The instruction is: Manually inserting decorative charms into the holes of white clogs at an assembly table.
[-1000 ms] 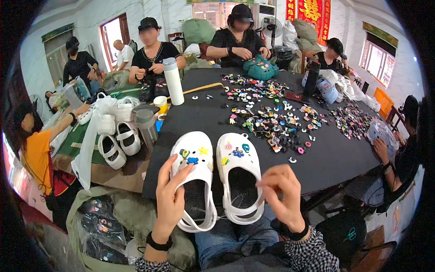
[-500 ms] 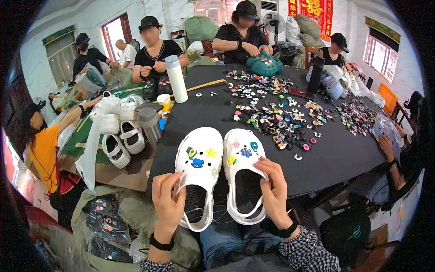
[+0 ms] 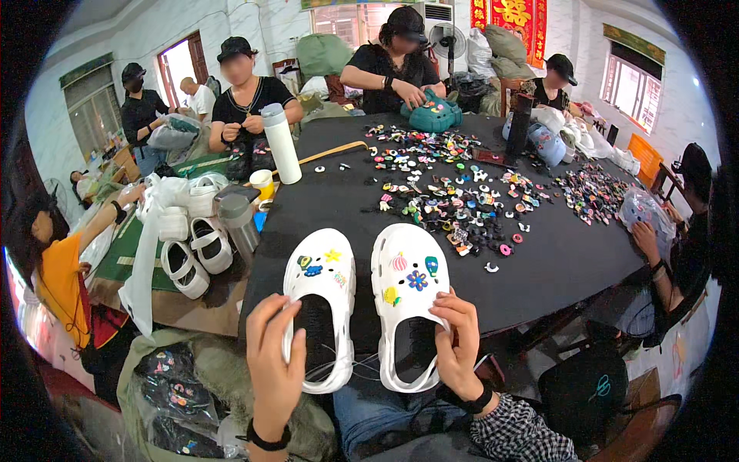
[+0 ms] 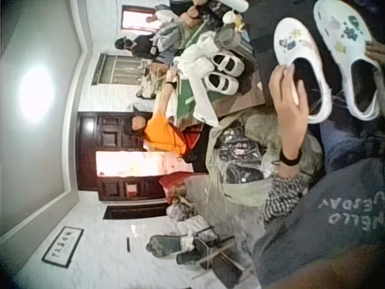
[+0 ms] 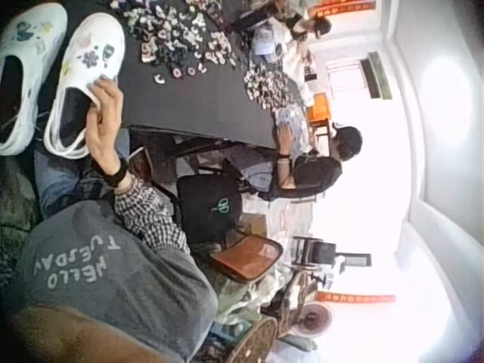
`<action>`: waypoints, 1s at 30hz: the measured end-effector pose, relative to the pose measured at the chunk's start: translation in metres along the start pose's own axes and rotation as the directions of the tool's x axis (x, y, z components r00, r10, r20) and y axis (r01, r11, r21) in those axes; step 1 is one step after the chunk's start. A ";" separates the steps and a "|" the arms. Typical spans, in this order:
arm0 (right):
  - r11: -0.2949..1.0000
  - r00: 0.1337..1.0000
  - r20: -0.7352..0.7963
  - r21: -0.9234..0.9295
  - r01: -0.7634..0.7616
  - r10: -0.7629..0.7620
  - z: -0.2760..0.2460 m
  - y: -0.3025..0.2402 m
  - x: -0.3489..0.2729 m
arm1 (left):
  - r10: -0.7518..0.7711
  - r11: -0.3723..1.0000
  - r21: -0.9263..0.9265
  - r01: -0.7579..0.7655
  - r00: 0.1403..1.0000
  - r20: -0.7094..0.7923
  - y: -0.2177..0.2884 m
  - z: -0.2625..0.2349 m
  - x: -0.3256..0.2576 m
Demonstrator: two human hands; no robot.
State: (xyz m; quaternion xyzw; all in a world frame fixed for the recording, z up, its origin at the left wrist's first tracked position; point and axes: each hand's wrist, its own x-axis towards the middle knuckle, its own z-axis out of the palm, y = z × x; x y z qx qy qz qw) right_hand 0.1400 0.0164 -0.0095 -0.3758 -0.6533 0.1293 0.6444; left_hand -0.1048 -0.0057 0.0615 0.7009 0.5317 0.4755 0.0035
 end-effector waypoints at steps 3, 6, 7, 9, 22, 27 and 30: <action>0.997 0.994 -0.084 0.040 -0.059 0.062 0.004 0.001 -0.006 | 0.051 0.992 -0.117 -0.036 0.990 0.133 0.025 0.000 -0.004; 0.993 0.983 -0.156 -0.044 -0.109 0.101 0.001 0.008 -0.014 | 0.066 0.991 -0.129 -0.030 0.957 0.283 0.035 0.015 -0.009; 0.991 0.984 -0.140 -0.070 -0.117 0.106 0.001 0.007 -0.015 | 0.065 0.990 -0.141 -0.023 0.951 0.303 0.034 0.021 -0.012; 0.992 0.987 -0.137 -0.089 -0.095 0.082 0.002 0.004 -0.014 | 0.044 0.987 -0.159 0.009 0.944 0.326 0.038 0.028 -0.019; 0.991 0.987 -0.107 -0.043 -0.128 0.123 0.001 0.006 -0.021 | 0.137 0.980 0.096 -0.173 0.943 0.303 0.045 0.052 -0.036; 0.992 0.997 -0.002 -0.104 -0.072 0.072 -0.001 0.003 -0.022 | 0.138 0.975 0.125 -0.185 0.939 0.313 0.040 0.053 -0.040; 0.994 0.999 -0.016 -0.100 -0.053 0.052 -0.003 0.005 -0.024 | 0.132 0.978 0.115 -0.175 0.940 0.314 0.043 0.050 -0.038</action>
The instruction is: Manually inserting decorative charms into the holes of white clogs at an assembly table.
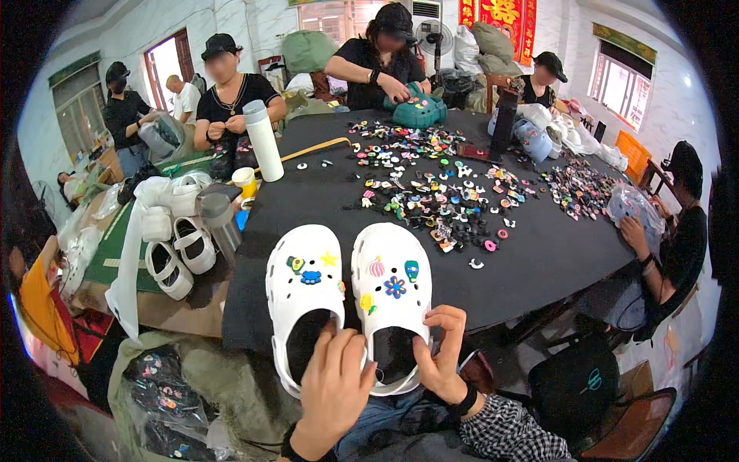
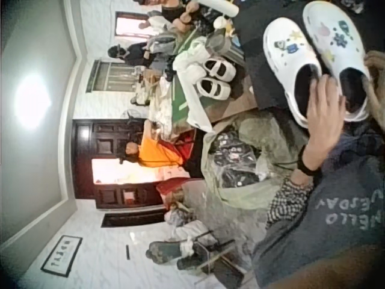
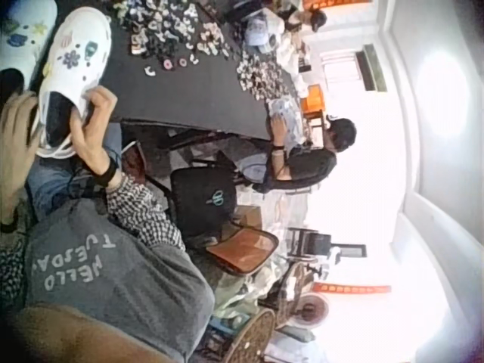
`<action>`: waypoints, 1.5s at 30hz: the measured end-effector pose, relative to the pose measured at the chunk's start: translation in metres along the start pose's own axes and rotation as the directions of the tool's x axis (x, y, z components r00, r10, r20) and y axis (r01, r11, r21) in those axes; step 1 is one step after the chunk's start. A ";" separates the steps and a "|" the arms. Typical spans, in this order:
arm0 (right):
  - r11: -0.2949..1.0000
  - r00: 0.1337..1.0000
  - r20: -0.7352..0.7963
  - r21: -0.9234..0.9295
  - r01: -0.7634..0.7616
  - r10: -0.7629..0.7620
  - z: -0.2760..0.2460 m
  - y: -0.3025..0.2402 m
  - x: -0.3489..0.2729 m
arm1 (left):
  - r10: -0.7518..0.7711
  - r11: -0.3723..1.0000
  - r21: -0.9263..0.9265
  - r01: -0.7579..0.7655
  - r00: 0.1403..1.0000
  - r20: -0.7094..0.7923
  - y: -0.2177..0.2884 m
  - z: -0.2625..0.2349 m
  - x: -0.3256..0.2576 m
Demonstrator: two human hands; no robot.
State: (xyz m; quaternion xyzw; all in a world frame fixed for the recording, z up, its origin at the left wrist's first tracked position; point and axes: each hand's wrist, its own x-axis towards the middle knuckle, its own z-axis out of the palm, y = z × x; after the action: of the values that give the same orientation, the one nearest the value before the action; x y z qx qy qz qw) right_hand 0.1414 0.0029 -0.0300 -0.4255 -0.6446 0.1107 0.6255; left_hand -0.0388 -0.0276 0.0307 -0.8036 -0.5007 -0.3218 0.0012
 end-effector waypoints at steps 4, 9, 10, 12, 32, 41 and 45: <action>1.000 0.999 0.032 -0.010 -0.024 0.024 -0.003 -0.005 0.007 | -0.055 0.995 -0.087 0.046 0.992 -0.114 -0.019 -0.009 0.006; 0.998 0.998 0.008 0.035 -0.058 0.058 0.004 -0.005 0.019 | 0.150 0.988 0.060 -0.141 0.971 -0.184 0.000 -0.021 0.009; 0.997 0.998 0.012 0.049 -0.057 0.057 0.004 -0.008 0.018 | 0.159 0.978 -0.111 -0.177 0.975 -0.154 0.008 -0.024 0.004; 0.998 0.999 0.030 0.055 -0.033 0.032 0.003 -0.011 0.015 | 0.034 0.831 -0.550 -0.089 0.993 -0.109 0.036 -0.032 0.003; 0.996 0.994 0.066 -0.016 0.085 -0.084 -0.011 0.001 0.003 | -0.487 -0.366 -0.900 0.238 0.775 0.403 0.054 0.058 0.030; 0.991 0.989 0.062 -0.003 0.133 -0.132 -0.013 0.004 0.004 | -0.490 -0.350 -0.910 0.222 0.784 0.380 0.052 0.066 0.032; 0.986 0.975 0.153 -0.012 0.165 -0.161 -0.025 0.004 0.012 | -0.485 -0.342 -0.907 0.245 0.781 0.394 0.047 0.069 0.027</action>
State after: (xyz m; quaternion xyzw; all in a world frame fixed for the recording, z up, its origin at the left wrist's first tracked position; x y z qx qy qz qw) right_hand 0.1669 0.0041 -0.0192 -0.3691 -0.7242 0.0832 0.5765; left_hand 0.0426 -0.0072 0.0057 -0.2707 -0.3001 -0.6243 -0.6684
